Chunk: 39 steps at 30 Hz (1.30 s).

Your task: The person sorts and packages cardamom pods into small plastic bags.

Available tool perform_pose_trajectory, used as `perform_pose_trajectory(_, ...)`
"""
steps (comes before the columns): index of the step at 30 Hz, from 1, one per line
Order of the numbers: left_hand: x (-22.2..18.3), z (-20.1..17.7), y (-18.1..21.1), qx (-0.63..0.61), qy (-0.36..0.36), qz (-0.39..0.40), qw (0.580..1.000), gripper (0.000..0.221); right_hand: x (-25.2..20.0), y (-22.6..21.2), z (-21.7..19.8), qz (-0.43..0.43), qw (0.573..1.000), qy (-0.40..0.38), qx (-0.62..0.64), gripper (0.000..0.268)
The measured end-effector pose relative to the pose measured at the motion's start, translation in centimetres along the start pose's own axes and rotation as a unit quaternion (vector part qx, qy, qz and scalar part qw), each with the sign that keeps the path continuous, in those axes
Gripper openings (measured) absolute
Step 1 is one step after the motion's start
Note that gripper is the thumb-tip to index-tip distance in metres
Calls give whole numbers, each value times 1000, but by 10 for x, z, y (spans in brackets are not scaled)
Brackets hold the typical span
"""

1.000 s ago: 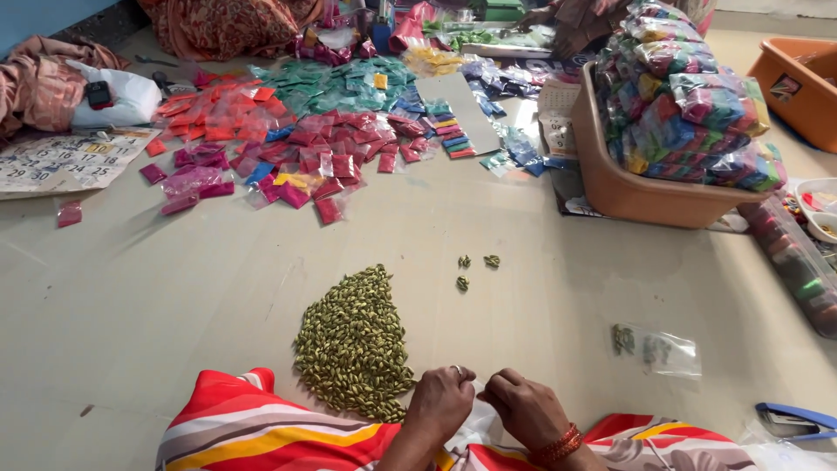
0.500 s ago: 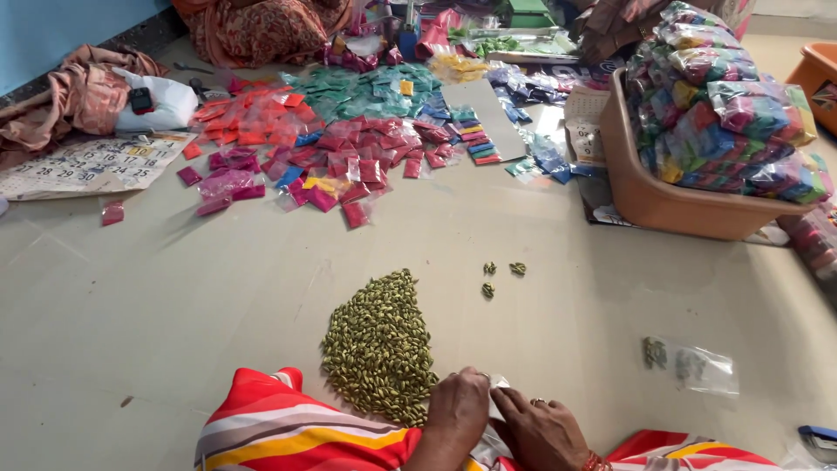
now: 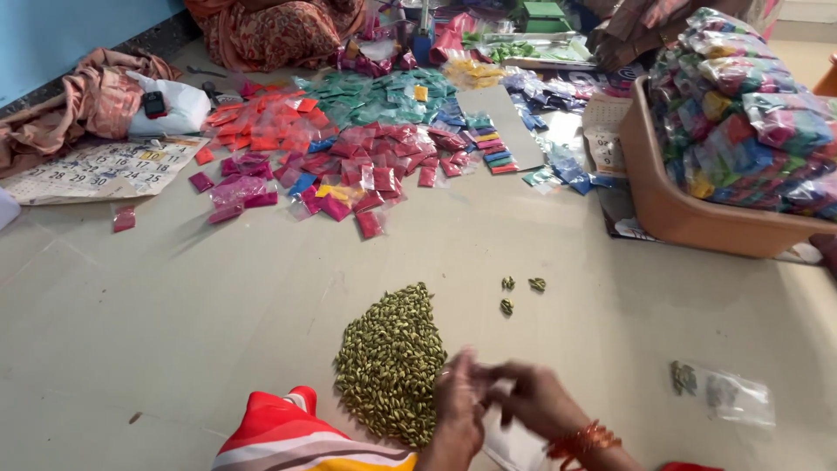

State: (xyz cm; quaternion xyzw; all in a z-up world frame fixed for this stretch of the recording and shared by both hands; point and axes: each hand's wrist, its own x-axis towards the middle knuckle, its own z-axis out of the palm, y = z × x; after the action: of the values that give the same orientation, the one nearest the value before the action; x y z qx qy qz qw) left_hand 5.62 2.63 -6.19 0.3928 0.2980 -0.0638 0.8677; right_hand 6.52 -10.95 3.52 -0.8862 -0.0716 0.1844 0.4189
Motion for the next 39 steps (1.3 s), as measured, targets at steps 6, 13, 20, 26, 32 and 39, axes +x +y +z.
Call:
perform_pose_trajectory(6,-21,14,43,-160,115,-92,976,44,123,52,-3,-60,959,163,-223,45)
perform_pose_trajectory(13,5,9,22,-178,92,-133,971,44,184,115,16,-89,896,89,-426,70)
perform_pose_trajectory(20,4,4,15,-160,69,-147,974,38,94,138,8,-144,913,147,-353,40)
perform_pose_trajectory(26,-1,-2,-2,-127,28,-179,975,38,45,152,-3,19,937,178,-300,18)
perform_pose_trajectory(32,-11,-8,-6,-90,25,-186,978,39,33,174,-23,54,948,215,-229,19)
perform_pose_trajectory(39,-16,-5,-5,-71,23,-181,981,38,8,158,-61,172,735,206,622,21)
